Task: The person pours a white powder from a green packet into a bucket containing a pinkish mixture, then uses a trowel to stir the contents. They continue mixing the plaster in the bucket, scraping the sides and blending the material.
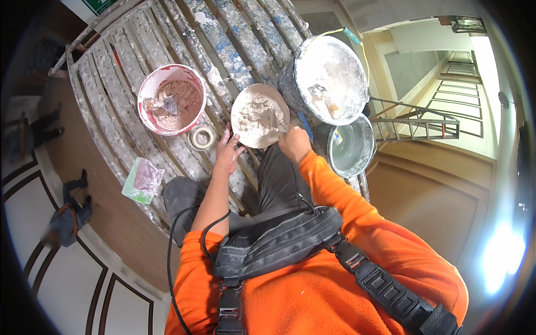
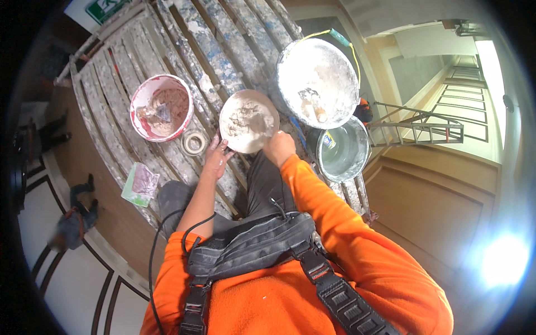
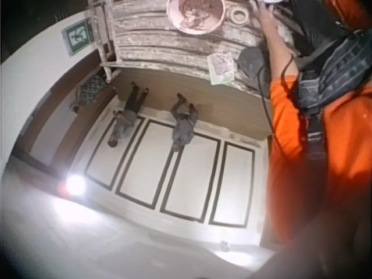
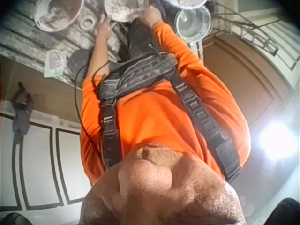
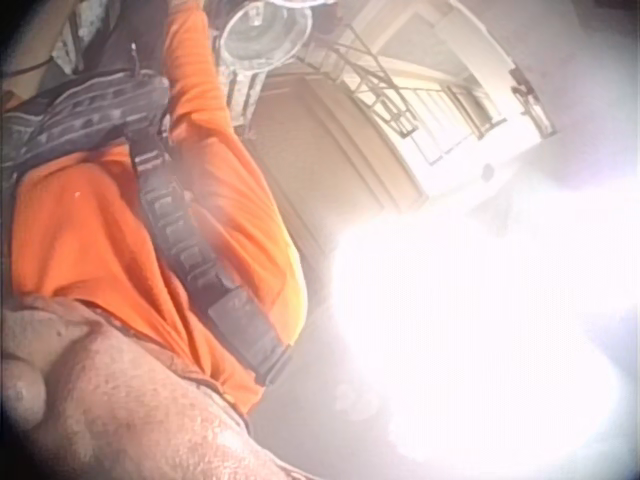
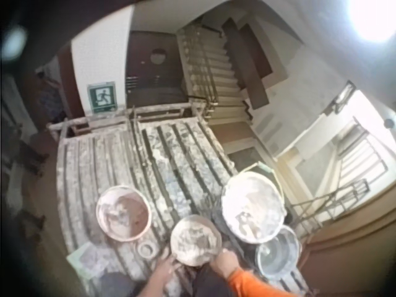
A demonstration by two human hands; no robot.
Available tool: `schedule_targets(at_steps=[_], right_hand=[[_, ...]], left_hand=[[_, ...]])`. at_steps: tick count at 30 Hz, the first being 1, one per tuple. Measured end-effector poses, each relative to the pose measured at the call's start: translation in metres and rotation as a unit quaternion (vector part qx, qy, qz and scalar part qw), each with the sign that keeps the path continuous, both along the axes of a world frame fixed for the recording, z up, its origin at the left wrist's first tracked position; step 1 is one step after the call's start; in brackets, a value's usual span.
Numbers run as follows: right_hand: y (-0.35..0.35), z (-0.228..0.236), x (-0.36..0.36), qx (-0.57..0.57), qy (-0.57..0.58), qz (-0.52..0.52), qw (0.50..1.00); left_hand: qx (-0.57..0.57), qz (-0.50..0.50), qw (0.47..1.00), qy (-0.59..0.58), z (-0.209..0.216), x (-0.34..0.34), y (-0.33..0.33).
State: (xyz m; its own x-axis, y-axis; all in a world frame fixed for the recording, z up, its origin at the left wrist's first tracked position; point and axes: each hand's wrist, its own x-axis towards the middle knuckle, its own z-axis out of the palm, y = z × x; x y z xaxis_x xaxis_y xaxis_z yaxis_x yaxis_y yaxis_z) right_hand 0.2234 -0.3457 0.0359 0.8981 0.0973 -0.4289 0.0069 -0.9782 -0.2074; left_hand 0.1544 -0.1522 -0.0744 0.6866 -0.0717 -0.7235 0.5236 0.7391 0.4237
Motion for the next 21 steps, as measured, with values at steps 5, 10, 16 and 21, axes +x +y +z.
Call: schedule_targets(at_steps=[5, 10, 16, 21], right_hand=[[0.044, -0.011, -0.045, -0.028, -0.012, 0.157, 0.987], [0.031, 0.05, -0.017, 0.013, -0.014, 0.109, 0.994], [0.051, 0.003, 0.004, 0.012, -0.025, 0.207, 0.978], [0.02, 0.008, -0.03, -0.03, 0.008, 0.321, 0.947]], left_hand=[[-0.01, 0.008, 1.0, 0.0, 0.003, 0.001, -0.001], [-0.026, 0.012, 1.0, -0.011, -0.001, -0.002, 0.007], [-0.026, -0.004, 1.0, -0.016, -0.001, 0.001, 0.004], [-0.036, 0.018, 0.999, 0.001, -0.002, -0.002, 0.004]])
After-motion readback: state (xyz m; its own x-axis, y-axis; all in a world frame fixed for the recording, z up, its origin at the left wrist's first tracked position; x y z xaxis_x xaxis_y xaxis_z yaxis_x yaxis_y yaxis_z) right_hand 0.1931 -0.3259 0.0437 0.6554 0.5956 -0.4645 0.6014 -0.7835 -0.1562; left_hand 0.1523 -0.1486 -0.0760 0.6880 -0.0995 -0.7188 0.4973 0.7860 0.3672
